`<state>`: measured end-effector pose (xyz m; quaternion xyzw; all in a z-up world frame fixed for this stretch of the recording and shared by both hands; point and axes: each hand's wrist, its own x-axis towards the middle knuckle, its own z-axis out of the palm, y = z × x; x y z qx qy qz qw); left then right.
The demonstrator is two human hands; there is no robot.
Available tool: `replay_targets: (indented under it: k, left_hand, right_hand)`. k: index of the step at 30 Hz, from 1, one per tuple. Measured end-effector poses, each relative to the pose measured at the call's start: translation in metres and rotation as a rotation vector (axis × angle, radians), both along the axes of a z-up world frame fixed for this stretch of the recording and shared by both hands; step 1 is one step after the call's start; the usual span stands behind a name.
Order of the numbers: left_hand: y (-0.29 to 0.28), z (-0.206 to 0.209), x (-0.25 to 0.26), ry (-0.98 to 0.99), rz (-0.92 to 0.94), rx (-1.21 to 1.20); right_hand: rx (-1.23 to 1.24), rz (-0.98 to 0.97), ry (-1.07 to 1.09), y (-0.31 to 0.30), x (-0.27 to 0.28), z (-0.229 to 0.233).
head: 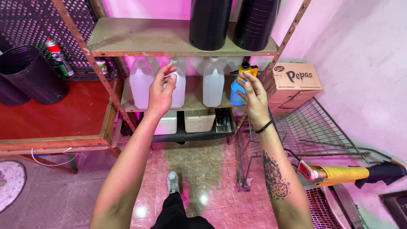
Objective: The person organizes gardening supplies on a metal shelving unit. They pick up white plastic jugs and a blue and yellow pressure sprayer from a red table and place them on the shelves. They also move stacks of black plastic plant pots from the table to the shelves.
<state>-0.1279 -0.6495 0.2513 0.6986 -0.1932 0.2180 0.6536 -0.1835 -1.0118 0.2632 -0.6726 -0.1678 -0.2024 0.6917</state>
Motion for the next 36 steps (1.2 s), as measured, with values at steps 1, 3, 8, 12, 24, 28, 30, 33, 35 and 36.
replay_targets:
  k: [1, 3, 8, 12, 24, 28, 30, 33, 35, 36]
  left_hand:
    - [-0.005, 0.001, 0.011, -0.004, -0.007, 0.004]
    - [-0.017, 0.003, 0.037, 0.007, -0.004, -0.005]
    - [-0.037, 0.006, 0.097, -0.012, 0.011, 0.055]
    - [-0.058, 0.013, 0.139, -0.03, 0.035, 0.102]
    - [-0.078, 0.033, 0.293, 0.062, 0.034, 0.172]
    - [-0.083, 0.036, 0.322, 0.099, 0.026, 0.187]
    - [-0.085, 0.036, 0.335, 0.131, 0.025, 0.19]
    - [-0.09, 0.039, 0.343, 0.116, -0.02, 0.175]
    - [-0.089, 0.037, 0.35, 0.106, -0.027, 0.164]
    - [-0.088, 0.035, 0.351, 0.098, -0.037, 0.155]
  right_hand:
    - [0.004, -0.007, -0.004, -0.007, 0.008, 0.0]
    - [-0.001, -0.029, -0.009, -0.021, 0.028, -0.001]
    - [-0.01, -0.052, 0.004, -0.034, 0.075, 0.005]
    - [-0.008, -0.07, 0.043, -0.035, 0.128, 0.007]
    - [-0.031, -0.06, 0.111, -0.009, 0.304, 0.012]
    - [-0.017, -0.093, 0.141, -0.003, 0.342, 0.018]
    - [-0.105, -0.153, 0.083, -0.008, 0.376, 0.01]
    - [-0.132, -0.148, 0.091, -0.003, 0.389, 0.012]
    - [-0.123, -0.134, 0.098, -0.008, 0.4, 0.006]
    - [-0.112, -0.121, 0.109, -0.012, 0.403, 0.001]
